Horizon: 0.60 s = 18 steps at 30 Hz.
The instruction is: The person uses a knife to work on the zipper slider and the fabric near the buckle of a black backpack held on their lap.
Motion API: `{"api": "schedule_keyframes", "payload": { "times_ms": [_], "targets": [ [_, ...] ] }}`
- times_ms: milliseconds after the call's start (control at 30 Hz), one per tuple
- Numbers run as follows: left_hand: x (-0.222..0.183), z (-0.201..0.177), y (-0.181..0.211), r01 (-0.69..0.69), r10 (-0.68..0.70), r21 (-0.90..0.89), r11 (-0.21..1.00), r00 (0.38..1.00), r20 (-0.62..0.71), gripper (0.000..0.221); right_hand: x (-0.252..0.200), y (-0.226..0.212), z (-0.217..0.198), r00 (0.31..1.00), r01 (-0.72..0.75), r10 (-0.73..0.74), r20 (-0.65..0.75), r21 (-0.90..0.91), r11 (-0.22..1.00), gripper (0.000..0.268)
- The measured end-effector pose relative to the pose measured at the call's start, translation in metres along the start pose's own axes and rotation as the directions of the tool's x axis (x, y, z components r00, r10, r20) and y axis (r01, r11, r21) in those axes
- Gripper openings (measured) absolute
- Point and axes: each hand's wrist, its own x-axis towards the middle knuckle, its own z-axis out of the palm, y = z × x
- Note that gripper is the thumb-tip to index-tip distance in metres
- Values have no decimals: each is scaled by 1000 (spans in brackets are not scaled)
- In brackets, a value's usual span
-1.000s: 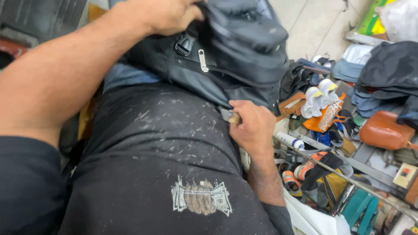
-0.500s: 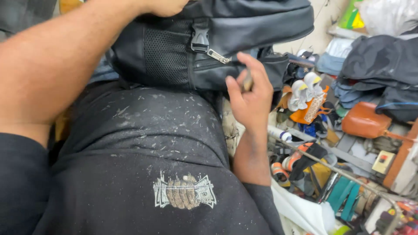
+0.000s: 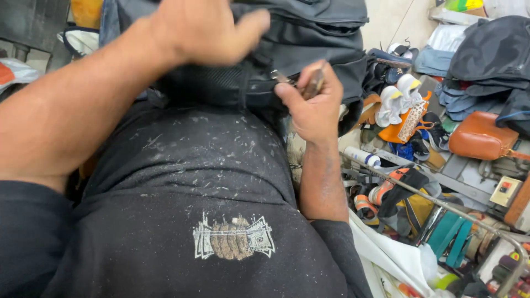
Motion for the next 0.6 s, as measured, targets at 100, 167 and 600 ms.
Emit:
{"api": "schedule_keyframes", "payload": {
  "times_ms": [100,167,600],
  "targets": [
    [-19,-35,36,-669,584,-302,679,742,-328,27,0,1,-10,993,35,-37,-115,-19,999,42],
    [-25,-23,33,-626,627,25,779,777,-62,37,3,1,-13,989,37,-17,-149,132,991,41],
    [-47,6,15,-533,532,-6,846,846,-11,4,9,27,-9,959,-210,241,-146,201,957,39]
  ]
}}
